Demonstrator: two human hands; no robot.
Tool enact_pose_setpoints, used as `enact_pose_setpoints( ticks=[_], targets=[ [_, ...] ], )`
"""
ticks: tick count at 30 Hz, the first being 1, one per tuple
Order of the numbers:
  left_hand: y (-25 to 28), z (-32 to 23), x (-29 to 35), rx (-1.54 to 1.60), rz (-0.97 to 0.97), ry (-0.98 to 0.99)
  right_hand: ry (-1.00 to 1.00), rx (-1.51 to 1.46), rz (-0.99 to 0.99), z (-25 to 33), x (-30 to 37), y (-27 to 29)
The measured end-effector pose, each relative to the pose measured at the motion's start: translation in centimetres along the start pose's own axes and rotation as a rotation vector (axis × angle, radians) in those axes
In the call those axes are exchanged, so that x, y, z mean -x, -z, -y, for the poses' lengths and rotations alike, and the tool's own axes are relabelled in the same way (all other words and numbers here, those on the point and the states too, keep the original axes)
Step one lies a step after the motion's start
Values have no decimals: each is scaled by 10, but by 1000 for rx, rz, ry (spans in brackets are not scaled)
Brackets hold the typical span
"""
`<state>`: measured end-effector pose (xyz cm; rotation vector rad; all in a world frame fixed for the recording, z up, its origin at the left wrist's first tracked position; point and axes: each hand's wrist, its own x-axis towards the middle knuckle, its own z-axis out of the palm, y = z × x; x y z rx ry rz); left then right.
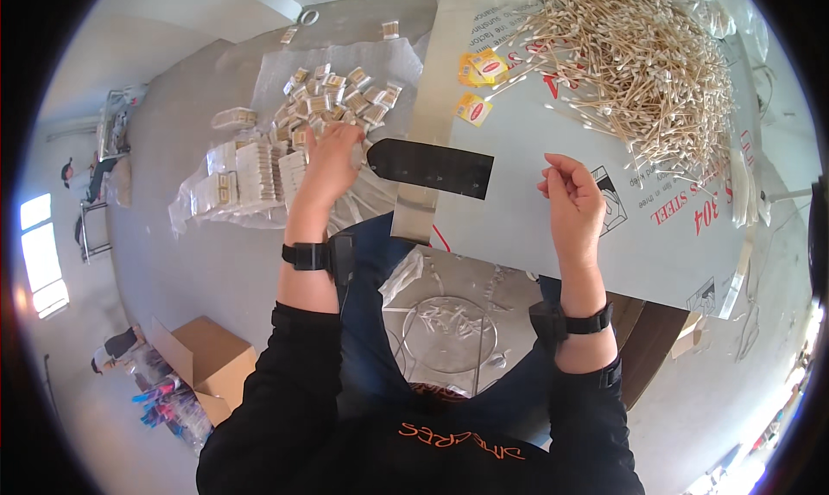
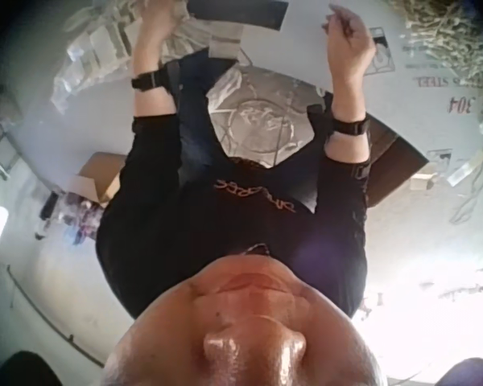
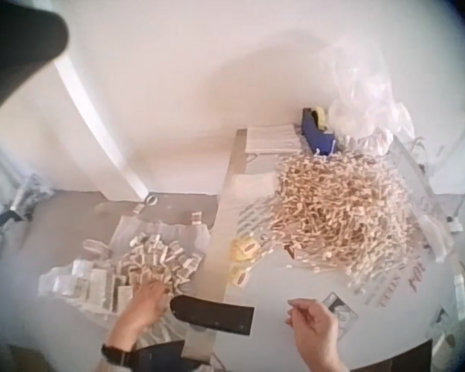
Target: The person packs cotton swabs into a plastic bag, sets it aside, and wipes the table with a cloth before picking up another bag.
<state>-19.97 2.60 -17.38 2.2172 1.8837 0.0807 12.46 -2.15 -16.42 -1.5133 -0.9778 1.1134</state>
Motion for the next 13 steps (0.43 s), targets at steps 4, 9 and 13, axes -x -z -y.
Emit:
enact_pose_setpoints(
  ticks=[4, 9, 13],
  targets=[
    [3, -16, -1, 27, -22, -90, 4, -4, 13, -3, -1, 0],
    [6, -34, -2, -53, -16, -213, 2, -11, 25, -5, -2, 1],
    [4, -36, -4, -106, 36, -200, 3, 74, 50, -4, -3, 1]
  ],
)
